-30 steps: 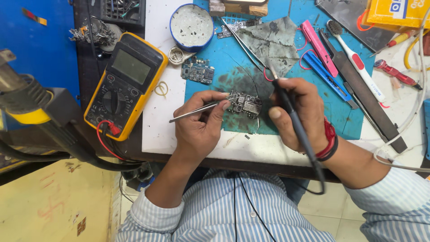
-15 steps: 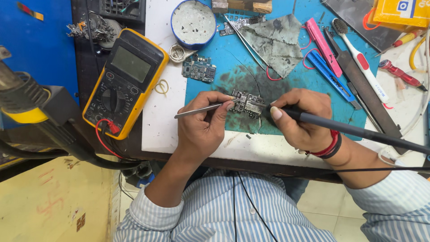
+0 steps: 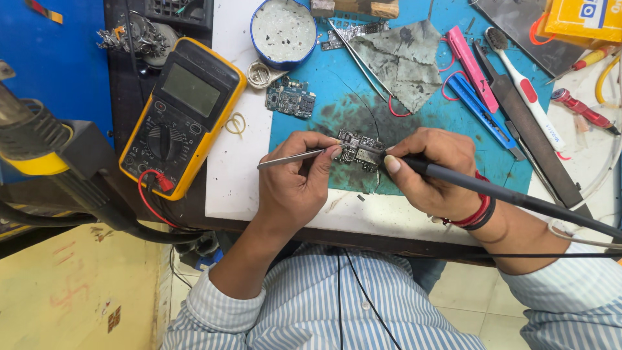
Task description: The person uses a soldering iron and tweezers to apply solder to multiple points on a small circuit board. They repeatedly heat and reposition the board while working on different connection points.
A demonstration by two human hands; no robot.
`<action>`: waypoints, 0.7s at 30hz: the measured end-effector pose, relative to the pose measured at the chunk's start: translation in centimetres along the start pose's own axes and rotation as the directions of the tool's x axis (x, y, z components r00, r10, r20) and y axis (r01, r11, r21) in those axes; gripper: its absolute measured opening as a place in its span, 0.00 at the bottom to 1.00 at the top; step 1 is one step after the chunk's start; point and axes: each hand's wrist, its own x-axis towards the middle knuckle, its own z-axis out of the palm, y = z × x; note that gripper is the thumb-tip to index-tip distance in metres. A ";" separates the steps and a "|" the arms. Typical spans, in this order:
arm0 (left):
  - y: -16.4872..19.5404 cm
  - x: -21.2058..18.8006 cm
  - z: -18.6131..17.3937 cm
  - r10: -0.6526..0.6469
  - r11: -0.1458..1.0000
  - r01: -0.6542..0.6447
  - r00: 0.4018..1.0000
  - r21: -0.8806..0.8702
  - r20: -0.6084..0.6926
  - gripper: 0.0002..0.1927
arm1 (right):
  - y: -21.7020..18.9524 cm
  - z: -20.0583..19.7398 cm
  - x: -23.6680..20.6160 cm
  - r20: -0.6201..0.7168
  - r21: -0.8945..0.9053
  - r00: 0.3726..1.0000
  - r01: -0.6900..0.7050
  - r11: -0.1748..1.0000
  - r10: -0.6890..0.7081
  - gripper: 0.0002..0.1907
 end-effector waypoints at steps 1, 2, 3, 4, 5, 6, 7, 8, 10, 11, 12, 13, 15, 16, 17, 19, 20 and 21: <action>0.0 0.0 0.0 -0.001 1.000 0.001 1.000 0.006 0.001 0.05 | 0.0 0.0 0.0 0.003 0.002 1.000 0.001 1.000 -0.001 0.05; 0.0 -0.1 0.0 -0.001 1.000 0.001 1.000 0.012 0.002 0.05 | 0.0 0.0 0.0 0.004 0.002 1.000 -0.002 1.000 0.002 0.05; 0.0 0.0 0.0 -0.001 1.000 0.001 1.000 0.018 0.002 0.05 | -0.1 0.0 0.0 0.005 0.000 1.000 -0.004 1.000 0.004 0.05; 0.0 0.0 0.0 -0.002 1.000 0.002 1.000 0.008 0.001 0.05 | -0.1 0.0 0.0 0.006 -0.002 1.000 -0.006 1.000 0.006 0.05; 0.0 0.0 0.0 -0.005 1.000 0.005 1.000 -0.001 0.001 0.05 | -0.2 0.0 0.0 0.010 0.003 1.000 -0.002 1.000 0.002 0.05; 0.0 0.0 0.0 -0.008 1.000 0.008 1.000 -0.010 0.000 0.05 | -0.2 0.0 0.0 0.013 0.008 1.000 0.002 1.000 -0.002 0.05; 0.0 0.0 0.0 -0.008 1.000 0.008 1.000 -0.005 0.000 0.05 | -0.2 0.0 0.0 0.017 0.013 1.000 0.006 1.000 -0.007 0.05; 0.0 0.0 0.0 -0.008 1.000 0.008 1.000 0.000 0.000 0.05 | -0.3 0.0 0.0 0.013 0.007 1.000 -0.001 1.000 0.001 0.05; -0.1 -0.1 0.0 -0.015 1.000 0.015 1.000 0.007 0.001 0.06 | -0.3 0.0 0.0 0.004 -0.006 1.000 -0.015 1.000 0.015 0.05; -0.1 -0.1 0.0 -0.022 1.000 0.022 1.000 0.009 0.001 0.06 | -0.3 0.0 0.1 0.010 -0.004 1.000 -0.011 1.000 0.011 0.05; -0.1 0.0 0.0 -0.029 1.000 0.029 1.000 0.011 0.002 0.06 | -0.3 0.0 0.1 0.015 -0.002 1.000 -0.008 1.000 0.008 0.05; -0.1 -0.1 0.0 -0.032 0.999 0.032 0.999 0.010 0.004 0.06 | -0.3 0.0 0.1 0.020 0.000 1.000 -0.004 1.000 0.004 0.05; -0.2 -0.1 0.0 -0.038 0.999 0.038 0.999 0.008 0.009 0.06 | -0.3 0.1 0.1 0.012 0.009 1.000 -0.009 1.000 0.009 0.05; -0.1 0.0 0.0 -0.029 1.000 0.029 1.000 0.008 0.008 0.06 | -0.4 0.0 0.1 0.008 0.014 1.000 -0.010 1.000 0.010 0.05; -0.1 0.0 0.0 -0.021 1.000 0.021 1.000 0.007 0.009 0.06 | -0.4 0.0 0.1 0.010 0.011 1.000 -0.014 1.000 0.014 0.05; 0.0 0.0 0.0 -0.016 1.000 0.016 1.000 0.000 0.009 0.06 | -0.5 -0.2 0.2 0.014 0.006 1.000 -0.020 1.000 0.020 0.05; 0.0 0.1 0.0 -0.019 1.000 0.019 1.000 -0.005 0.009 0.06 | -0.5 -0.2 0.2 0.013 0.003 1.000 -0.013 1.000 0.013 0.06; 0.0 0.1 0.0 -0.022 1.000 0.022 1.000 -0.011 0.009 0.06 | -0.6 -0.2 0.2 0.012 0.000 1.000 -0.007 1.000 0.007 0.06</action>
